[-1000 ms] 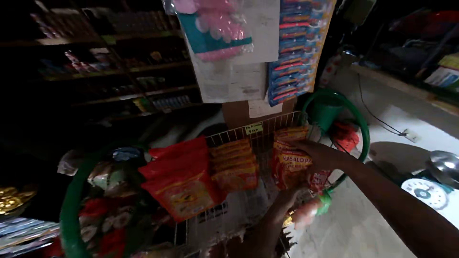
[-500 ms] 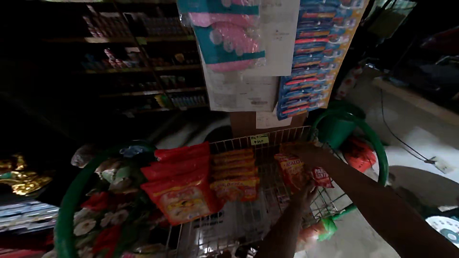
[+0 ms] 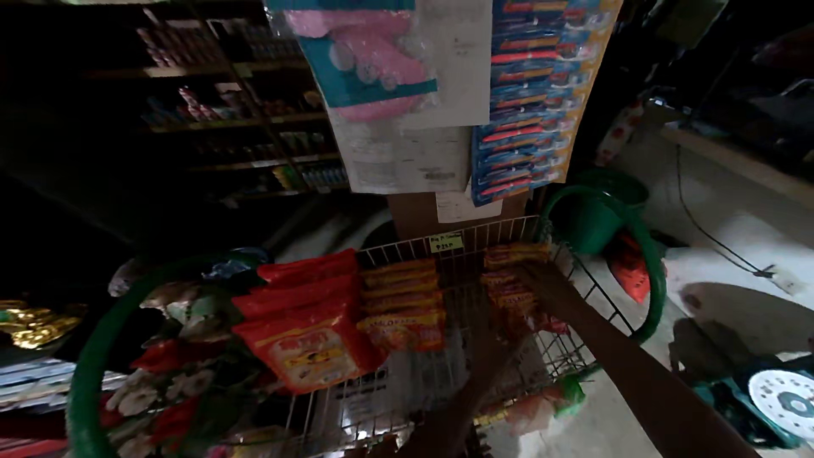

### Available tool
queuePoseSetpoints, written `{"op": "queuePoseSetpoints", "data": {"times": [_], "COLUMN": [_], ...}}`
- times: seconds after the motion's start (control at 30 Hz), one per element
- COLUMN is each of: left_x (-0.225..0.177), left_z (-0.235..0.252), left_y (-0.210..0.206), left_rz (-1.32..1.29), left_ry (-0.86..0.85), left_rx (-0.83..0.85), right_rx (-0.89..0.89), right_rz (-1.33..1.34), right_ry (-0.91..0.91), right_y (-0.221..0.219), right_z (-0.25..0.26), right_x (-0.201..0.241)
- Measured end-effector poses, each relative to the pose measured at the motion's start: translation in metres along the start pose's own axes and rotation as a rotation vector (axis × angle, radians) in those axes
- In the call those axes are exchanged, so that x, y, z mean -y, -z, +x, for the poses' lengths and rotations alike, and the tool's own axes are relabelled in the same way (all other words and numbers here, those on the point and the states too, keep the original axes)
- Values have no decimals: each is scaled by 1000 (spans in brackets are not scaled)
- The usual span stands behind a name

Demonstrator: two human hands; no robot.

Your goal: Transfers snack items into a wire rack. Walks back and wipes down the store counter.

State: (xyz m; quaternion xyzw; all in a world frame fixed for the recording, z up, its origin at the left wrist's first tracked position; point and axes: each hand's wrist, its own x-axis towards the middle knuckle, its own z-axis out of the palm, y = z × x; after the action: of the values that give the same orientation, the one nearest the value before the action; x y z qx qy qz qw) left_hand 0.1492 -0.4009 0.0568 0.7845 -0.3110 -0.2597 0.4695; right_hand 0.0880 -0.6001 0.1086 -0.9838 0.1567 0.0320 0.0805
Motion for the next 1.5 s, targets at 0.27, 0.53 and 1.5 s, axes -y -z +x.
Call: {"op": "queuePoseSetpoints", "data": {"times": [0.27,0.53,1.5], "left_x": [31,14,27], "left_z": [55,63,57], "left_y": [-26,-25,-12], "left_rz": [181,251,-474], "left_ry": [65,56,27], "left_rx": [84,82,5], "right_rx": [-318,50,-181], "right_rz": [335,512,596], "right_ry": [-359,-549,-529], "right_y": [-11,-57,-75], "right_z": [-80,-79,-57], "right_x": [45,12,14]}}
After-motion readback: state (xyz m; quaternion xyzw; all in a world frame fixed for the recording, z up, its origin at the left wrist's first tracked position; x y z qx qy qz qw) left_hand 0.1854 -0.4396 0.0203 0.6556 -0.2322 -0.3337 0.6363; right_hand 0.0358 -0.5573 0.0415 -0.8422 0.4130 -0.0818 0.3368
